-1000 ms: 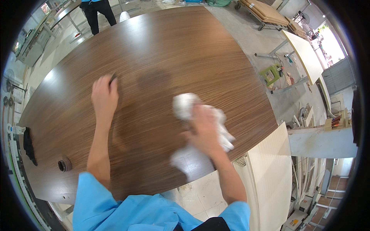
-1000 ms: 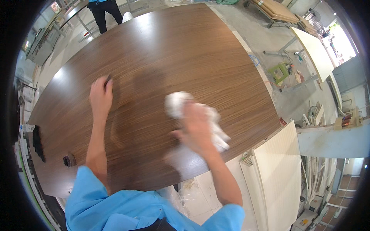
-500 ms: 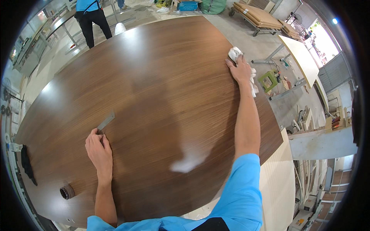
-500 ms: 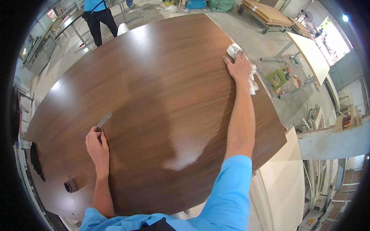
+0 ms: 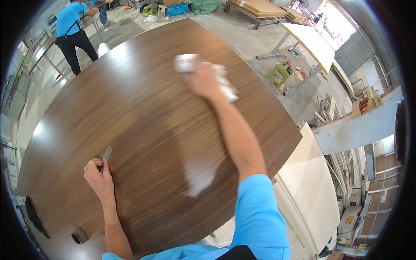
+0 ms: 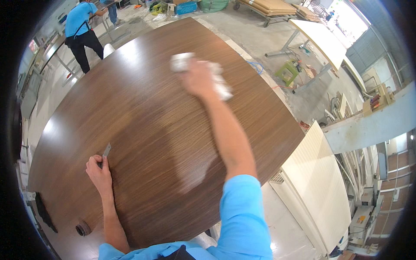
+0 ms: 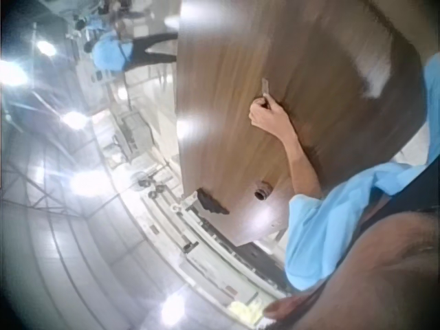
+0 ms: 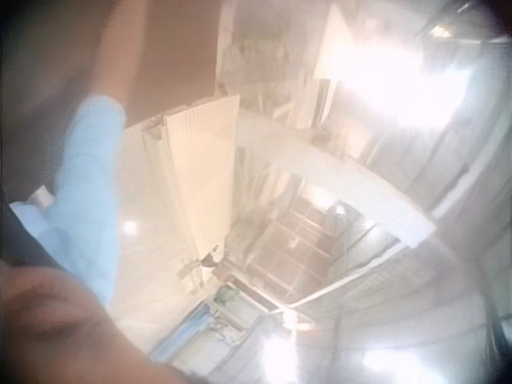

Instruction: The person applies a dark finish to a large wooden tabletop using a small brush and wipes the surface with a cloth. The person repeatedly dips the brush into a container and spreads the finish across the tabletop, occasionally wiping excess with a cloth.

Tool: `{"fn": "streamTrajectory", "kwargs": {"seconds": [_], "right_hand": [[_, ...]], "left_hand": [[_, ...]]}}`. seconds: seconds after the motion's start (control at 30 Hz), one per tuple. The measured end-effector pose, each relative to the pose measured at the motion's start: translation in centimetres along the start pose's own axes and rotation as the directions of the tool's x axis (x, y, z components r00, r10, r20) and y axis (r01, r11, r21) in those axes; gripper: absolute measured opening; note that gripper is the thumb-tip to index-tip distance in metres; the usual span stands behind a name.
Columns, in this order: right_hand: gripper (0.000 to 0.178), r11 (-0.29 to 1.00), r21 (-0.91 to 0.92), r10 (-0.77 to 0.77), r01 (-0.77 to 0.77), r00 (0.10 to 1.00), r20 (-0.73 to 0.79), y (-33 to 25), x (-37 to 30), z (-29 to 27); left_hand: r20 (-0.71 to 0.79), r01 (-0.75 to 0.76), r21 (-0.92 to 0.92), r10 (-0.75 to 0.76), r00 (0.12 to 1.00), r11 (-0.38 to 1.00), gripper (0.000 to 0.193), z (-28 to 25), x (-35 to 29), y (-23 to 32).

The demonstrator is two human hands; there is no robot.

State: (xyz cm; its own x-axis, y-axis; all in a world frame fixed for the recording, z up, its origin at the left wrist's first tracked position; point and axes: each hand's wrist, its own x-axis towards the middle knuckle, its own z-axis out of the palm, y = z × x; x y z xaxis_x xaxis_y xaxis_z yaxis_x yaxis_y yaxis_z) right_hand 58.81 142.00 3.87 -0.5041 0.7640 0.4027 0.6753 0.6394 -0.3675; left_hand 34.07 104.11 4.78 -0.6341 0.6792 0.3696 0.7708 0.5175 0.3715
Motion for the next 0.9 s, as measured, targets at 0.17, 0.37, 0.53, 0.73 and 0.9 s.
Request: {"fn": "streamTrajectory", "kwargs": {"seconds": [0.17, 0.37, 0.53, 0.73, 0.9], "right_hand": [[0.06, 0.713, -0.396, 0.53, -0.579, 0.815, -0.235, 15.2, -17.1, -13.5], [0.07, 0.909, -0.187, 0.365, -0.373, 0.928, -0.077, -0.3, -31.1, -12.4], [0.06, 0.939, 0.301, -0.211, 0.164, 0.969, 0.131, -12.8, -32.8, -9.5], [0.04, 0.987, 0.108, 0.144, -0.122, 0.963, -0.229, 5.7, -29.4, -13.5], [0.05, 0.669, 0.32, 0.738, -0.671, 0.547, -0.396, 23.2, -37.0, -22.1]], "left_hand": [[-0.077, -0.037, 0.005, 0.037, 0.996, 0.999, 0.021, 0.7, 0.0, -0.2], [-0.027, -0.039, -0.017, 0.039, 0.999, 0.999, 0.022, 1.4, 0.1, -0.8], [0.031, -0.029, 0.042, 0.027, 0.999, 0.999, 0.023, 1.8, 0.8, -2.3], [-0.035, -0.001, 0.102, 0.005, 0.999, 0.995, 0.015, 3.3, 0.9, -2.2], [-0.294, -0.157, 0.179, 0.206, 0.933, 0.971, 0.009, 5.0, -1.1, 0.9]]}}
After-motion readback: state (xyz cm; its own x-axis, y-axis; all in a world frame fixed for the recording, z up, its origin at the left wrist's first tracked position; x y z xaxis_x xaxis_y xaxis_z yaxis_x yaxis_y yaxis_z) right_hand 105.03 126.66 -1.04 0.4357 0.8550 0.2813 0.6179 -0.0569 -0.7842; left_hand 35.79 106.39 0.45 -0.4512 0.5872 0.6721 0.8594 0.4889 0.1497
